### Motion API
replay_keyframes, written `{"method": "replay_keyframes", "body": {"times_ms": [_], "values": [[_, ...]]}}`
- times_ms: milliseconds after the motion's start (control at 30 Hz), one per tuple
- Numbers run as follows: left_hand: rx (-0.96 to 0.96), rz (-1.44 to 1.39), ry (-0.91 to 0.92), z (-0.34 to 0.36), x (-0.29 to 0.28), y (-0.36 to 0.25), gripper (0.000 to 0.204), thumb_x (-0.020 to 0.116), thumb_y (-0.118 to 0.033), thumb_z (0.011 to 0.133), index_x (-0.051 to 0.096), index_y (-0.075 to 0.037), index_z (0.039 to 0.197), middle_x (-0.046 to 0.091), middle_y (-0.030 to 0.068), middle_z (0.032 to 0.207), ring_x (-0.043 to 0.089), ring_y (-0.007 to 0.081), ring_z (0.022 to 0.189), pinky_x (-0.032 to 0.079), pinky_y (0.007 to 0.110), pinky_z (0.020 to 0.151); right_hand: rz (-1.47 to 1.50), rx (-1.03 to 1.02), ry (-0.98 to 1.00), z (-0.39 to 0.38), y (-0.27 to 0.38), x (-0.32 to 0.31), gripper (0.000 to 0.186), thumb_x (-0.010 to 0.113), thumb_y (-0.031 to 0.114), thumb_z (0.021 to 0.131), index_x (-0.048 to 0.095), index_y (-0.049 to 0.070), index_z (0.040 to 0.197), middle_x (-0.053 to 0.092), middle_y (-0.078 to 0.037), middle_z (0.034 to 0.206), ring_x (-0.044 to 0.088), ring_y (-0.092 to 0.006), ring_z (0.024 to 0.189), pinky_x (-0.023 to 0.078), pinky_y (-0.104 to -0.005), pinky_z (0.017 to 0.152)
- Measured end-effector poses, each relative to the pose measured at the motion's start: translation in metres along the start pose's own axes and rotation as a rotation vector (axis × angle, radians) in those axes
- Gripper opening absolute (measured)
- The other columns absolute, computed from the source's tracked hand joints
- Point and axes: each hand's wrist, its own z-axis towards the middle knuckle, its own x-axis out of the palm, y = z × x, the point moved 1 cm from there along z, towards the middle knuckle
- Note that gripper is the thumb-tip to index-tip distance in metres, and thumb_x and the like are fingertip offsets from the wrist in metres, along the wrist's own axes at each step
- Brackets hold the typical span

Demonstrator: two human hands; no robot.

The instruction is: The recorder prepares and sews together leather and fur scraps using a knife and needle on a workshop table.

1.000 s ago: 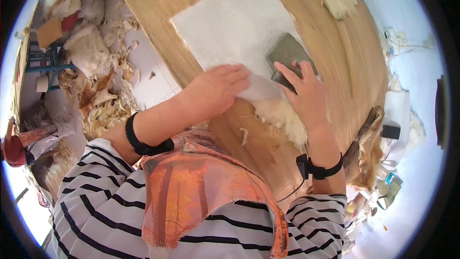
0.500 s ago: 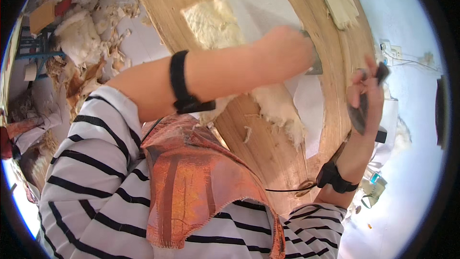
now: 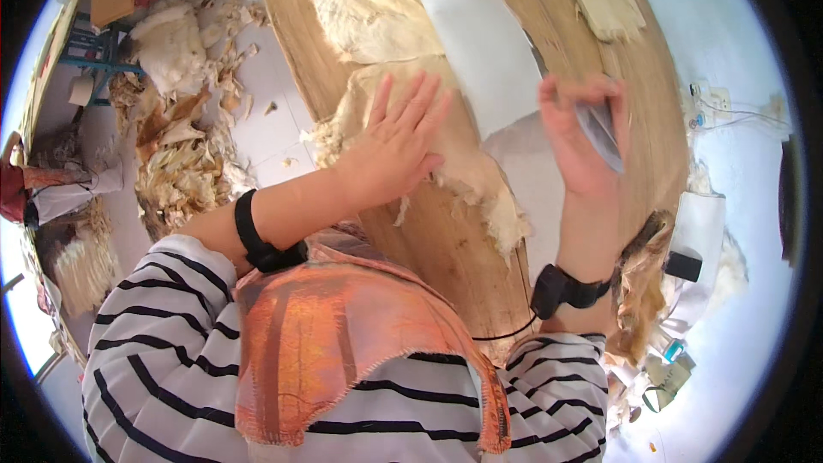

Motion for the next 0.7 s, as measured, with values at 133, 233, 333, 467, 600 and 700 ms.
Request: {"method": "replay_keyframes", "body": {"times_ms": [133,233,333,467,600,700], "values": [[0.257,0.07,0.17,-0.001,0.025,-0.02,0.056,0.07,-0.019,0.089,0.054,-0.008,0.141,0.048,0.0112,0.151,0.041,0.0311,0.141,0.031,0.049,0.119,-0.136,0.223,0.151,0.005,-0.03,0.0,0.028,0.056,0.032,0.103,0.066,0.007,0.109,0.067,-0.011,0.102,0.062,-0.0212,0.096,0.044,-0.0381,0.098],[0.321,0.077,0.157,-0.007,0.036,-0.028,0.043,0.071,-0.02,0.087,0.063,-0.011,0.128,0.057,0.0065,0.137,0.053,0.0259,0.124,0.043,0.043,0.107,-0.804,0.195,0.265,0.01,-0.038,-0.017,0.031,0.05,0.032,0.104,0.066,0.006,0.11,0.065,-0.008,0.101,0.059,-0.0169,0.096,0.044,-0.0327,0.093],[0.309,0.049,0.117,-0.006,0.042,-0.026,0.035,0.072,-0.022,0.086,0.065,-0.011,0.119,0.06,0.004,0.126,0.056,0.0239,0.113,0.047,0.039,0.099,-1.35,0.184,0.253,0.018,-0.037,-0.04,0.033,0.042,0.028,0.105,0.064,0.004,0.109,0.062,-0.003,0.097,0.056,-0.0121,0.093,0.043,-0.0267,0.085],[0.331,0.066,0.147,-0.002,0.041,-0.02,0.035,0.073,-0.023,0.085,0.065,-0.012,0.118,0.059,0.0025,0.12,0.056,0.0229,0.112,0.048,0.036,0.097,-1.652,-0.087,0.608,0.021,-0.034,-0.047,0.037,0.041,0.027,0.106,0.068,0.002,0.105,0.051,-0.006,0.092,0.05,-0.018,0.087,0.042,-0.0324,0.083],[0.309,0.022,0.188,-0.003,0.036,-0.021,0.044,0.074,-0.025,0.084,0.063,-0.01,0.124,0.059,0.0055,0.125,0.055,0.0264,0.115,0.048,0.039,0.099,-1.707,-0.278,0.673,0.013,-0.027,-0.03,0.038,0.039,0.027,0.106,0.068,0.003,0.104,0.05,-0.006,0.091,0.05,-0.0185,0.087,0.041,-0.032,0.083],[0.246,-0.046,0.02,-0.001,0.037,-0.031,0.051,0.076,-0.027,0.083,0.061,-0.007,0.128,0.057,0.0094,0.132,0.054,0.0316,0.12,0.047,0.044,0.102,-1.342,-0.085,0.485,0.014,-0.022,-0.02,0.039,0.038,0.029,0.107,0.067,0.004,0.102,0.054,-0.003,0.093,0.051,-0.0155,0.087,0.042,-0.0297,0.083]]}}
